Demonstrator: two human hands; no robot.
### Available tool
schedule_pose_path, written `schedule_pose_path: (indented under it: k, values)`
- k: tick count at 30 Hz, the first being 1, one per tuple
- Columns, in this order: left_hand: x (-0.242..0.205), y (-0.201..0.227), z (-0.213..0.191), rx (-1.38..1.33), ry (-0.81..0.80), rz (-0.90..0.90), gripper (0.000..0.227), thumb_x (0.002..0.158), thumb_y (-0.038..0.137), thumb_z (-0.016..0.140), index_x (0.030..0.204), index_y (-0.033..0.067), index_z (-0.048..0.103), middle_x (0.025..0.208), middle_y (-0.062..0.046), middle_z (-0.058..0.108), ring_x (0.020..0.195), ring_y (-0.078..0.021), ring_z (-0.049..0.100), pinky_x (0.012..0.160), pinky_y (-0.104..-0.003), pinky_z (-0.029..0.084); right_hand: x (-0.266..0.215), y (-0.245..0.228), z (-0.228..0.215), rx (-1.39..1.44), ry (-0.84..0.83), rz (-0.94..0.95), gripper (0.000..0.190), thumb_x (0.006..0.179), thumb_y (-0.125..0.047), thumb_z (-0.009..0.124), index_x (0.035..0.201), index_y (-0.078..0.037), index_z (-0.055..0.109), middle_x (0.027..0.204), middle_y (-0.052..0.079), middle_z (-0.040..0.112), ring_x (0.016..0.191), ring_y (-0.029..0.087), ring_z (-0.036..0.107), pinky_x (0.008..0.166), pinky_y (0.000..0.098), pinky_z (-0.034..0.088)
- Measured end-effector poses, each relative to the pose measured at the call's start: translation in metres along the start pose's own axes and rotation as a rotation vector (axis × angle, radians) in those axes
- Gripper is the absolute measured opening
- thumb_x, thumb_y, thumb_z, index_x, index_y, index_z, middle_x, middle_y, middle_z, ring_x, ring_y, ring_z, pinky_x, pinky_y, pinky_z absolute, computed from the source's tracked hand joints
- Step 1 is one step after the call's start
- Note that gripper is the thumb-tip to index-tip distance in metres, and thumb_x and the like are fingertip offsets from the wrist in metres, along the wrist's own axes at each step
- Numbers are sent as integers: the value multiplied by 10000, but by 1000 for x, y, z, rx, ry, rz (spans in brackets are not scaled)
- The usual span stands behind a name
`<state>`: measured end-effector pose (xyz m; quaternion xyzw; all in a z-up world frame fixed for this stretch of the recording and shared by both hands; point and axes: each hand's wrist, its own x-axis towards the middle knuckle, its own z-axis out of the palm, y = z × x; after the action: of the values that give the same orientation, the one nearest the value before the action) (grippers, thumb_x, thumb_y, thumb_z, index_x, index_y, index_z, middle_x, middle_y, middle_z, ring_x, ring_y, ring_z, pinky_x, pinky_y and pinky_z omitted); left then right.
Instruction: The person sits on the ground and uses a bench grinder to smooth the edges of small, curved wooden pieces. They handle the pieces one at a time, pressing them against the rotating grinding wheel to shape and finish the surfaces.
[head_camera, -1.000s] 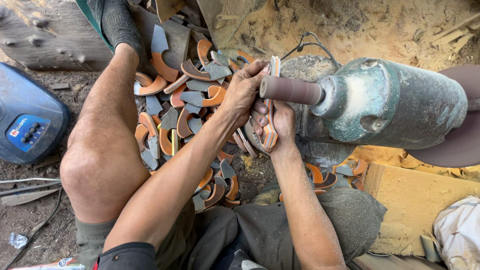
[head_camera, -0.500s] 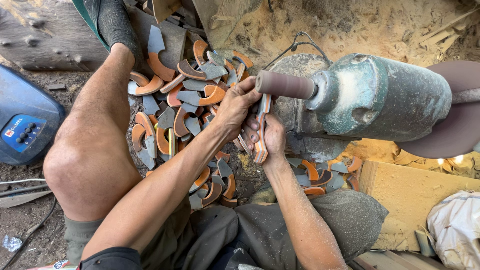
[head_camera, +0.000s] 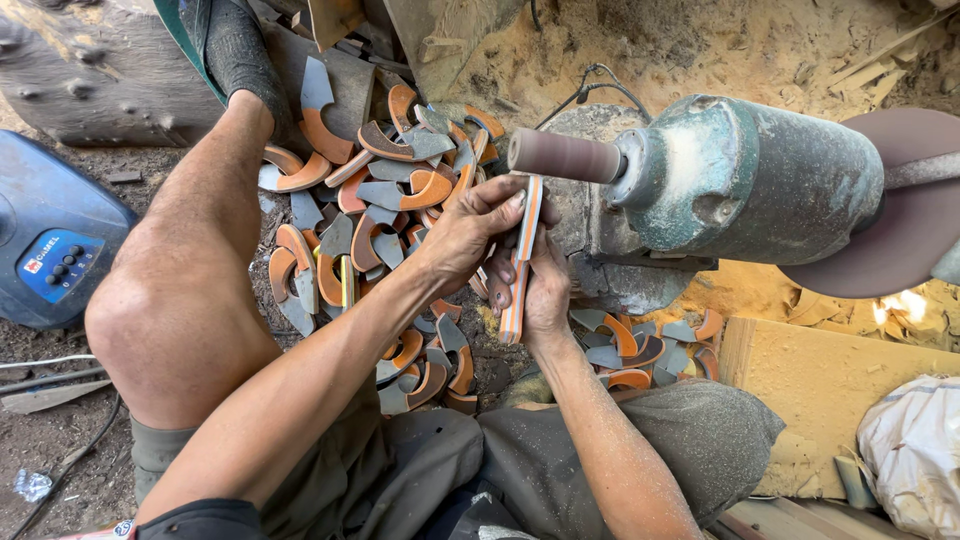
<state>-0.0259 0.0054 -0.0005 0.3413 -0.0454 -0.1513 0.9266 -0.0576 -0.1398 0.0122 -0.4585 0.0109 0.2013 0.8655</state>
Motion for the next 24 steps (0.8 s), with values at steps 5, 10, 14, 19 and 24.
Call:
schedule_pose_path:
  k: [5,10,14,19,24]
  values:
    - [-2,3,6,-108,68,-48,389,1057,209,499,1417,62,502,1309,-130,694,1180,-195,703,1063,-376,561,0,-6,8,-15,142,79,304,1060,-394,507,1013,-95,537,715,10,502,516,111,532,435,241,446]
    - [18,-5,-3,-444,-299,144,257,1149,168,501,1331,-9,536,1208,-188,731,731,-190,739,650,-320,625,20,-10,-1,205,25,78,253,1091,-313,511,1104,-69,572,753,-6,488,608,93,524,540,238,454]
    - [45,-8,-8,-220,161,-20,302,1111,119,507,1389,10,552,1142,-170,716,704,-149,684,638,-282,608,41,-14,-6,182,30,35,217,1093,-276,516,1118,-65,561,774,-3,485,617,99,515,550,247,452]
    - [61,1,-8,-256,142,-22,300,1036,138,509,1325,75,558,936,-175,680,449,-167,632,338,-286,511,64,-18,-9,212,45,27,190,1070,-236,511,1161,-81,571,768,1,486,612,108,525,542,251,455]
    - [68,8,-7,-306,163,-22,283,1039,99,509,1294,-22,533,1111,-165,749,447,-168,621,370,-269,510,71,-20,-11,222,57,41,167,1090,-236,497,1149,-90,552,782,5,487,628,111,530,544,259,463]
